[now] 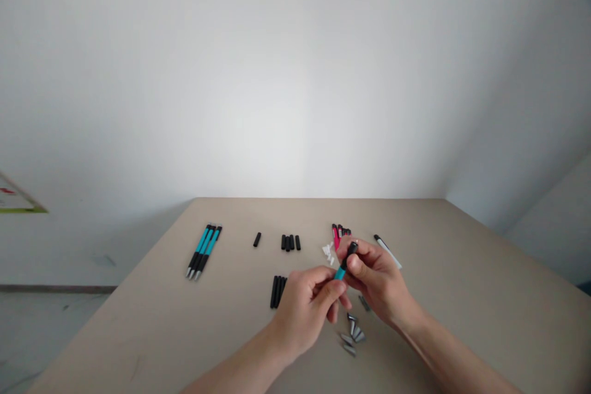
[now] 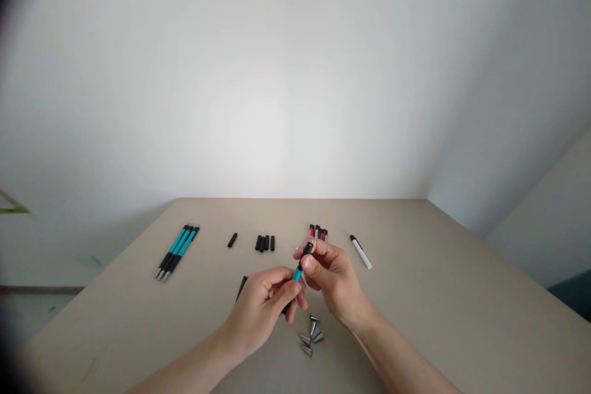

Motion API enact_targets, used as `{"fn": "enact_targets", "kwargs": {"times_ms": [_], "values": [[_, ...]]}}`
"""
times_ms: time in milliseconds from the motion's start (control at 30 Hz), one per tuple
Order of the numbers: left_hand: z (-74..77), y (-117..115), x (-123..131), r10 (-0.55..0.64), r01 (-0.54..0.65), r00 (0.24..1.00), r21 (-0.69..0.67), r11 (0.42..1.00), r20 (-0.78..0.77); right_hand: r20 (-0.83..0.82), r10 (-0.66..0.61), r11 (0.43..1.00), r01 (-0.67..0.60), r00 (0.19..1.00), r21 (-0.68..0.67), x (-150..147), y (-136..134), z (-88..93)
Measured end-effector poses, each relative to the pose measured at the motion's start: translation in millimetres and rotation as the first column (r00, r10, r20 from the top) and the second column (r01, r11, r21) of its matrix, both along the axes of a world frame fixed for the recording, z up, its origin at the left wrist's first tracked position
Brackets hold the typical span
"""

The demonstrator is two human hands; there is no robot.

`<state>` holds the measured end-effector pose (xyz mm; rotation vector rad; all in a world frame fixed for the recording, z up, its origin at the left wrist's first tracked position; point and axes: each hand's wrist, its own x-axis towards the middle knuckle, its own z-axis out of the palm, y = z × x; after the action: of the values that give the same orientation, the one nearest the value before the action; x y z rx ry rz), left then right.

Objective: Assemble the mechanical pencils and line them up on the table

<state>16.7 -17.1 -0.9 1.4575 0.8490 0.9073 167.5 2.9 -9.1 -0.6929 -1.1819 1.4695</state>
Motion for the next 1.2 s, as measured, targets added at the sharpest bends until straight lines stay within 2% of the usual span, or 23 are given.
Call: {"fn": "enact_targets", "kwargs": {"times_ms": [267,400,567,733,833,1067,1200], "values": [[-7.4,4,-3,0.032,-0.025,0.996,0.094,0.995,-0.083,-0.008,0.028,1.0,-0.028,1.0,0.008,1,-2,1.3],[-9.0,3,-2,0.017,-0.01,0.997,0.085,0.996,-0.078,0.006,0.031,0.999,-0.031,0.999,0.008,2,-3,2.7],[-7.2,1,0,-0.111,0.123,0.988,-0.112,0.986,0.108,-0.04,-0.034,0.999,0.033,0.999,-0.01,3,-4,7.3],[-1.9,0,-3,-0.239,0.324,0.934,-0.342,0.882,0.267,-0.115,-0.002,0.999,-0.003,0.993,-0.038,2,-6,12.9],[0.3,-1,-4,-0.268,0.378,0.911,-0.379,0.844,0.313,-0.126,0.029,0.999,-0.033,0.992,-0.035,2,-5,11.6],[-7.2,-4,0,-0.241,0.324,0.932,-0.32,0.89,0.272,-0.025,0.019,0.999,-0.02,1.0,-0.038,2,-4,8.6],[-9.2,-5,2,-0.209,0.257,0.955,-0.24,0.936,0.208,0.017,0.013,0.999,-0.012,1.0,-0.031,1,-3,9.3]]}}
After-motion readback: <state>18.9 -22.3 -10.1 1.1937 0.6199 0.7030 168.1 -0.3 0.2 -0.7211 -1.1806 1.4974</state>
